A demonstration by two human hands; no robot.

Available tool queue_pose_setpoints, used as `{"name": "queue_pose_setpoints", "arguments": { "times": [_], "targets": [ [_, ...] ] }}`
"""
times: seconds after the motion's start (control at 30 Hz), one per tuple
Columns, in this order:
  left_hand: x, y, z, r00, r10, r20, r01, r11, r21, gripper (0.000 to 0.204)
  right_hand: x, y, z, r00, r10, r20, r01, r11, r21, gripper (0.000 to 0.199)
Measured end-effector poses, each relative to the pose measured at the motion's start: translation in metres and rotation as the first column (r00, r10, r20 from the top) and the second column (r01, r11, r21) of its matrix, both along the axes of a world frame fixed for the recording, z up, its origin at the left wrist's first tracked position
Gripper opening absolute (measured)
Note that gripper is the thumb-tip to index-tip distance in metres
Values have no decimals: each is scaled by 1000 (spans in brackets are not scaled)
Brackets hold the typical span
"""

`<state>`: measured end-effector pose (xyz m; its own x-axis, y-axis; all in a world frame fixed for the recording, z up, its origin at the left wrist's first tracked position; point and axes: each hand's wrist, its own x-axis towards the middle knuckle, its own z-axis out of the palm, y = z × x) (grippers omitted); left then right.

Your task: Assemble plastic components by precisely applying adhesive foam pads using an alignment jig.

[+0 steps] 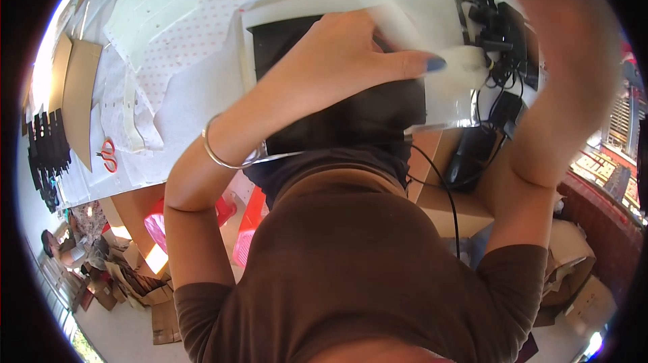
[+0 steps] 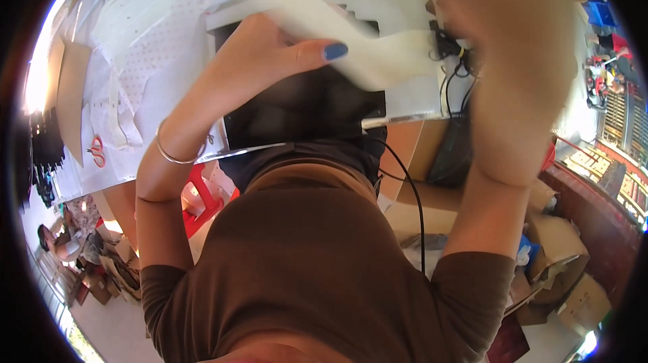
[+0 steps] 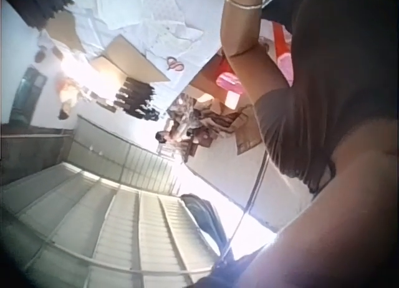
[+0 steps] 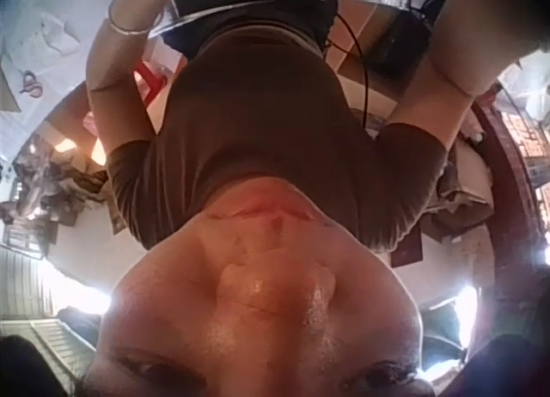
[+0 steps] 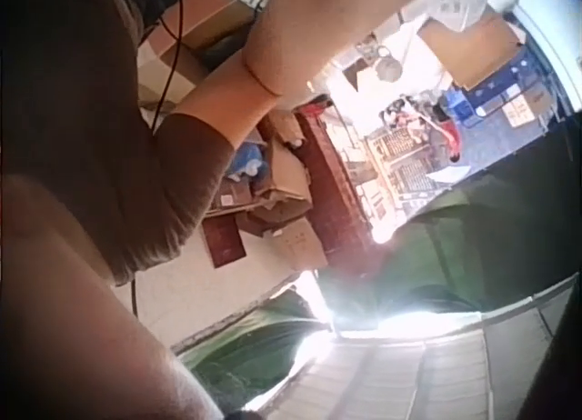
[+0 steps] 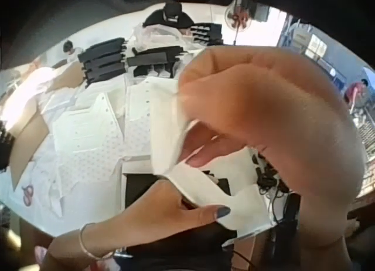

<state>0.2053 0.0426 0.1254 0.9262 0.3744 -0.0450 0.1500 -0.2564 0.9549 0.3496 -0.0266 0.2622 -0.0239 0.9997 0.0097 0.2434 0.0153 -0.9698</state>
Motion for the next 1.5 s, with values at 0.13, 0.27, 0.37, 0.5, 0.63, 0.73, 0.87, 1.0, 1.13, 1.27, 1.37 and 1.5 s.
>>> {"name": "queue_pose_setpoints", "arguments": {
  "times": [0.13, 0.27, 0.37, 0.5, 0.63, 0.73, 0.87, 1.0, 1.13, 1.27, 1.37, 1.5],
  "targets": [
    [-40, -13, -29, 925, 321, 205, -270, 932, -240, 23, -33, -13, -66, 877, -124, -464, 180, 980, 79, 35],
    [-87, -16, -46, 835, 527, 160, -414, 791, -450, 31, 48, -71, -139, 872, -5, 489, -16, 999, 39, 28],
    [-102, -24, -48, 794, 603, 76, -509, 729, -458, 38, 34, -99, -190, 834, 38, 551, -9, 998, -55, 30],
    [-90, -34, -40, 793, 599, 113, -500, 745, -441, 43, 13, -93, -212, 903, -69, 423, 122, 988, -98, 17],
    [-69, -32, -41, 880, 457, 129, -407, 866, -290, 41, 8, -97, -207, 914, -136, 383, 116, 991, 73, 18],
    [-52, -32, -46, 912, 396, 110, -358, 897, -257, 39, 21, -106, -214, 906, -414, 87, 422, 900, -109, 14],
    [-39, -28, -47, 952, 305, -9, -300, 931, -209, 34, 19, -110, -223, 873, -483, 62, 487, 869, -82, 12],
    [-28, -33, -49, 960, 272, -65, -276, 959, -60, 31, 16, -116, -237, 827, -545, 138, 553, 833, -18, 11],
    [-23, -45, -49, 955, 250, -159, -255, 967, -12, 29, 13, -119, -246, 802, -552, 230, 565, 825, 9, 12],
    [-23, -46, -60, 972, 205, -118, -191, 974, 125, 28, 9, -119, -249, 754, -580, 310, 601, 799, 34, 12],
    [-23, -46, -56, 963, 186, -193, -155, 974, 166, 28, 7, -116, -249, 746, -575, 336, 599, 800, 38, 13],
    [-20, -46, -58, 967, 194, -168, -153, 961, 229, 28, 8, -116, -251, 743, -553, 376, 578, 814, 55, 13]
  ]
}}
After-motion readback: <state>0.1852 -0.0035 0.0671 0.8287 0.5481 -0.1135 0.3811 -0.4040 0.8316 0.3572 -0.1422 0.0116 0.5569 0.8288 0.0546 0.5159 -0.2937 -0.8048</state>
